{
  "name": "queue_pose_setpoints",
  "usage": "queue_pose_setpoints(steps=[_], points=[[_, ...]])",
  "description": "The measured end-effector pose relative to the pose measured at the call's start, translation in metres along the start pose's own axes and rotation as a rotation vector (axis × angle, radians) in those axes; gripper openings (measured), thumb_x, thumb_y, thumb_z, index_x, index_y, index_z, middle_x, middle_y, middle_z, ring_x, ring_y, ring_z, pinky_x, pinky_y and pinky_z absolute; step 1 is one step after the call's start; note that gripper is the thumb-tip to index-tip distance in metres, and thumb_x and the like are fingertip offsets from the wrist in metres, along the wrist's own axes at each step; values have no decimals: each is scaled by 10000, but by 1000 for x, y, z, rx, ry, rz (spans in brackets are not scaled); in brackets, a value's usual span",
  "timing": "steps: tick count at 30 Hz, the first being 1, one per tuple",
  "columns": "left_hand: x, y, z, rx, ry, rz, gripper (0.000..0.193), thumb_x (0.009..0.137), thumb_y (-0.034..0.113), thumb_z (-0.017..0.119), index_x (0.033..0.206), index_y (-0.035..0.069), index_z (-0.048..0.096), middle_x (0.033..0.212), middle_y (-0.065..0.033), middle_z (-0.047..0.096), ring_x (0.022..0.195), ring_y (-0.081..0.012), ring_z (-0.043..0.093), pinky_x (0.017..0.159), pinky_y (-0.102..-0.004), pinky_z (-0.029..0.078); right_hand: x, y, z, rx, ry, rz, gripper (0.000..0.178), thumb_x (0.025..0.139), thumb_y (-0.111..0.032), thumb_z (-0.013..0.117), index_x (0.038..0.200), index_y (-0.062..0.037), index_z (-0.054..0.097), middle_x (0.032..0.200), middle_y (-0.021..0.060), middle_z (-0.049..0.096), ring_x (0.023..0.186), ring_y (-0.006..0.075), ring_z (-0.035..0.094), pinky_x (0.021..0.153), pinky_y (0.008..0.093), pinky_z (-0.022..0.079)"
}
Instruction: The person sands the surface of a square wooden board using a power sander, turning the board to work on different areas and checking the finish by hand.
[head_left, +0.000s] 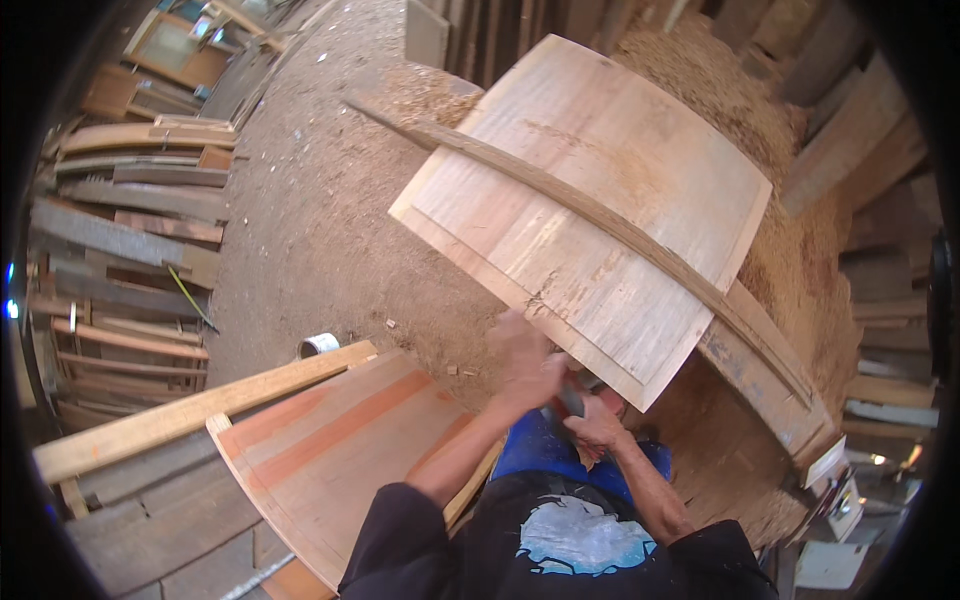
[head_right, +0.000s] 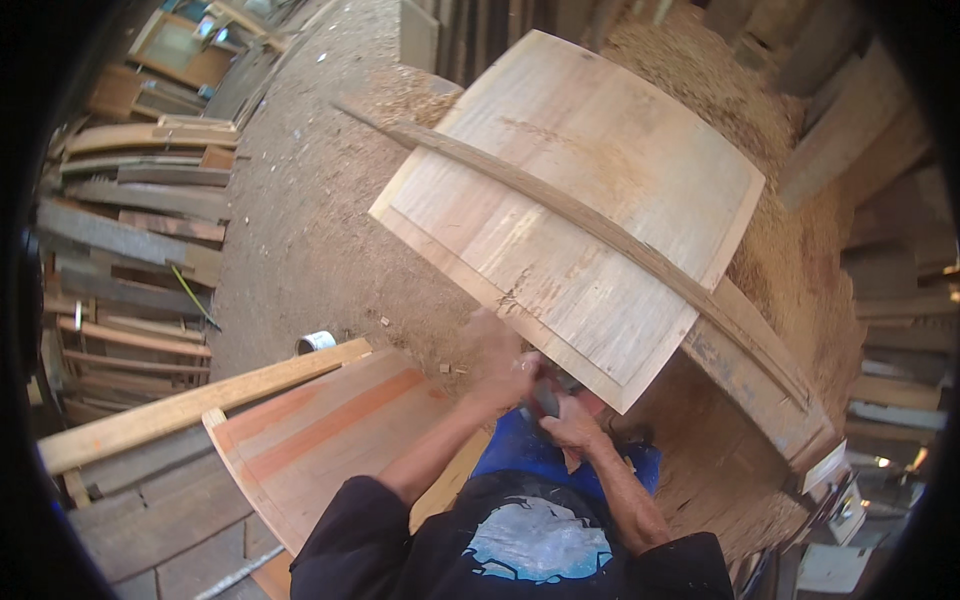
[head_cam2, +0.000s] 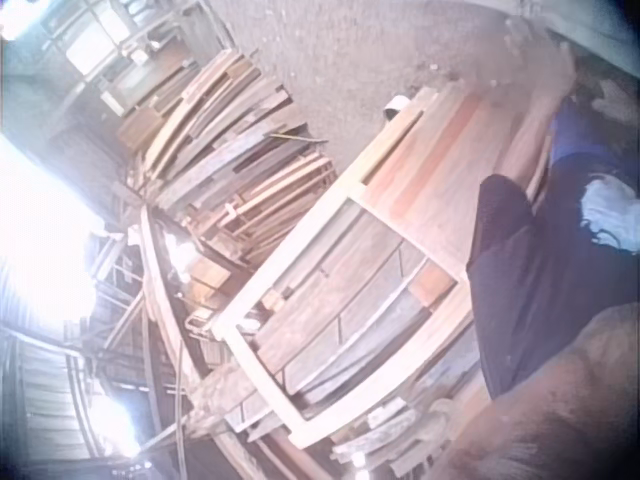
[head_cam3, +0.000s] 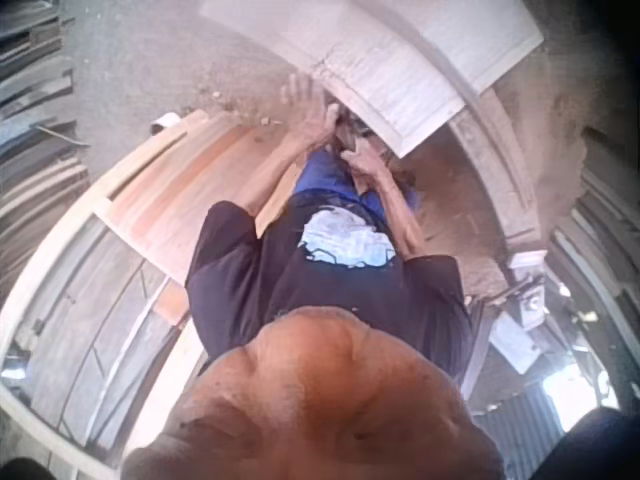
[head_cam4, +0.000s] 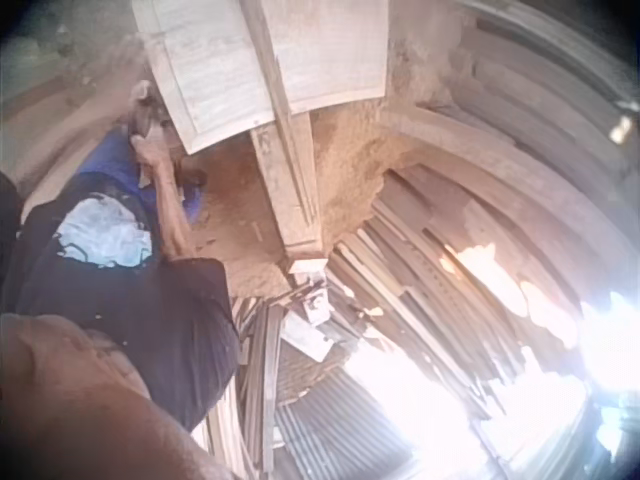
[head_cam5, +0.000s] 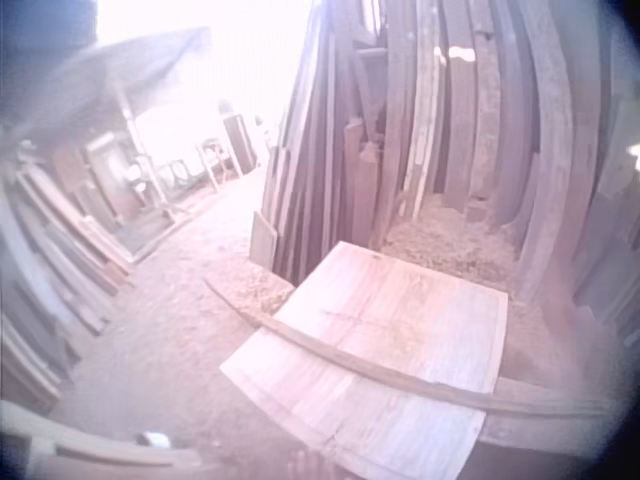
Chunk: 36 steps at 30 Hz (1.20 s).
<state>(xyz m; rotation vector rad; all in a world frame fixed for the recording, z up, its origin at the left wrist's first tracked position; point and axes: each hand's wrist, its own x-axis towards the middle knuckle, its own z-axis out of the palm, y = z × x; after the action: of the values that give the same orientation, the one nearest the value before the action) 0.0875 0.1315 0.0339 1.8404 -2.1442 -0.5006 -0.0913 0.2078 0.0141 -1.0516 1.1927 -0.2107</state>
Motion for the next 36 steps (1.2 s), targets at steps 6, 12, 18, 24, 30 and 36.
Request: queue_pose_setpoints(steps=[6, 12, 18, 24, 30, 36], points=[[-152, -89, -22, -99, 6, -752, 659, 881, 404, 624, 1343, -41, 471, 1229, -238, 558, 1191, -384, 485, 1022, -500, 347, -10, -71, 19, -191, -87, -237, 726, 867, -408, 604, 1313, 143, 442, 1184, 345, 589, 1135, 409, 592, 956, 426, 458], [-155, 62, -18, -1184, 351, -746, 592, 895, 366, 706, 1298, -33, 535, 1157, -133, 616, 1112, -188, 568, 942, -340, 457, -59, -109, -8, -120, -150, -316, 632, 909, -441, 548, 1175, 131, 507, 988, 321, 628, 947, 404, 645, 809, 448, 495], [-131, 88, 29, -1032, 412, -637, 625, 868, 374, 738, 1294, -36, 537, 1162, -178, 567, 1031, -243, 610, 881, -364, 500, -82, -106, -53, -271, -50, -370, 563, 914, -430, 536, 1058, 114, 556, 858, 296, 630, 816, 382, 658, 730, 455, 506], [-103, 81, 54, -853, 380, -603, 647, 862, 368, 744, 1314, -37, 518, 1040, -160, 531, 957, -245, 620, 818, -344, 524, -63, -108, -75, -204, -66, -308, 504, 912, -401, 559, 1062, 80, 575, 907, 264, 642, 875, 380, 646, 775, 435, 492], [-73, 51, 34, -981, 429, -593, 620, 864, 335, 746, 1316, -24, 519, 1043, -162, 532, 925, -243, 623, 789, -344, 536, -23, -126, -60, -288, 14, -342, 541, 905, -460, 590, 1000, 72, 581, 879, 279, 614, 842, 412, 618, 741, 442, 479], [-44, 12, 15, -1011, 384, -673, 586, 874, 340, 736, 1300, -13, 542, 1058, -163, 543, 955, -253, 638, 798, -347, 533, 20, -156, -48, -334, 41, -493, 445, 920, -395, 576, 1019, 38, 580, 790, 177, 609, 733, 265, 608, 665, 394, 482]])
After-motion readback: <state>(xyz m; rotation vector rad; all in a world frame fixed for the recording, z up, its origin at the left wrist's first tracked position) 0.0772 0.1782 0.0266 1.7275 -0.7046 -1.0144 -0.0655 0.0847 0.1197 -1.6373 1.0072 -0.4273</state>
